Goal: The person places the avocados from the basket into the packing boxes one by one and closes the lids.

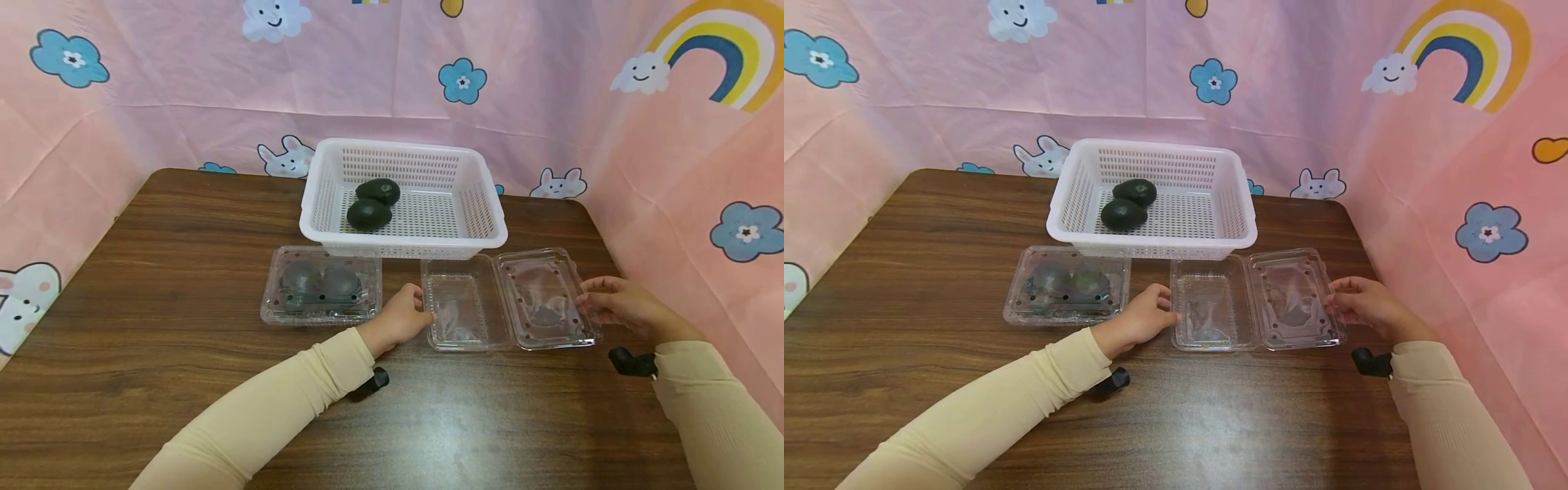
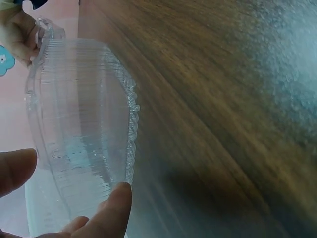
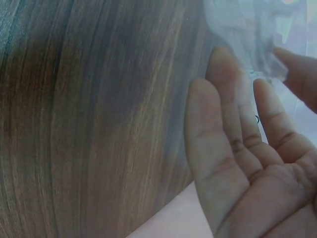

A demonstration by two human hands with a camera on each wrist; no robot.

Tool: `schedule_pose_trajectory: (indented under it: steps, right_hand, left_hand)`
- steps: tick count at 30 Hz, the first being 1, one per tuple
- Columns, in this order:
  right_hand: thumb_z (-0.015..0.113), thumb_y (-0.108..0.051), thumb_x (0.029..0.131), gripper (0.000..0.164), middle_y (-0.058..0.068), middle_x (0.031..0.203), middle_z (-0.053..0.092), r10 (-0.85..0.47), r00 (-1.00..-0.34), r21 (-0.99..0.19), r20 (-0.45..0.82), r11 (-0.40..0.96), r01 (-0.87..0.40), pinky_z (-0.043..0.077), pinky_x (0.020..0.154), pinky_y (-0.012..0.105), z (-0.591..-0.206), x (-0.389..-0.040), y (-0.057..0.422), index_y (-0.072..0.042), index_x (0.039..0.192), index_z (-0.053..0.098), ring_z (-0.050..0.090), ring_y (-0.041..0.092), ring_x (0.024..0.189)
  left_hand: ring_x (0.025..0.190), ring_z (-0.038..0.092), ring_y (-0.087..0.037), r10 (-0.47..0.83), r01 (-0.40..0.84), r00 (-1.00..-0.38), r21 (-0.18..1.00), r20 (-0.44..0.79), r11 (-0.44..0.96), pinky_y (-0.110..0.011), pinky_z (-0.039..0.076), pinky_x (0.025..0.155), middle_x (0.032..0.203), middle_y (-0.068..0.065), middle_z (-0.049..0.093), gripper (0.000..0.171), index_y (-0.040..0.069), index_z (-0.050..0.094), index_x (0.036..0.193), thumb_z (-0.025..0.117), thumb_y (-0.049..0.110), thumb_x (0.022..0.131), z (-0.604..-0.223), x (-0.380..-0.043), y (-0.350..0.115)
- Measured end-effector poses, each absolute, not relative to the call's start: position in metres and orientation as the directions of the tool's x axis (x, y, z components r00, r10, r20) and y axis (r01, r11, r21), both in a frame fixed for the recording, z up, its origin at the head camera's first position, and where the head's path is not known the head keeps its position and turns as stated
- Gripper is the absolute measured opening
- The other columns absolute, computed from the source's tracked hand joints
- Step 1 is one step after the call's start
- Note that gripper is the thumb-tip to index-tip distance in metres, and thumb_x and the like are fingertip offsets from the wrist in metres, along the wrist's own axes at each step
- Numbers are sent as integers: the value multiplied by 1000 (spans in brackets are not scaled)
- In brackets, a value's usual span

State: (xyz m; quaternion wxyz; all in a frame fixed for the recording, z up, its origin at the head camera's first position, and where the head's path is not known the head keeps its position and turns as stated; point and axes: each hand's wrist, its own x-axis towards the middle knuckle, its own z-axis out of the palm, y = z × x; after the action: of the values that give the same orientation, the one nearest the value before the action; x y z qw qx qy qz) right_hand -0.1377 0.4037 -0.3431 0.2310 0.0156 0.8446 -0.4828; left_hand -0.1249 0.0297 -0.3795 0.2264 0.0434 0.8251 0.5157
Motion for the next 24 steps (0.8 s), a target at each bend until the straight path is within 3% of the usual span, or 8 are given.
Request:
schedule_pose_trajectory:
  steps: [17,24]
  right_hand:
    - [52,-16,91,42,-3,91,60,-192,-899,-812,-394,530,243,50,72,26,-341,-138,403,12,118,34,61,7,83]
    - [52,-13,91,35,-7,87,61,-191,-903,-822,-385,517,241,50,71,25,-341,-138,403,9,114,38,61,7,82]
  left_hand:
    - [114,43,-33,344,-148,-879,875,-330,460,-44,39,88,126,-18,44,55,1,37,128,63,19,83,-367,-120,15]
    - [112,45,-31,369,-125,-873,876,-320,466,-41,40,87,126,-16,44,55,3,40,127,65,19,82,-354,-117,11]
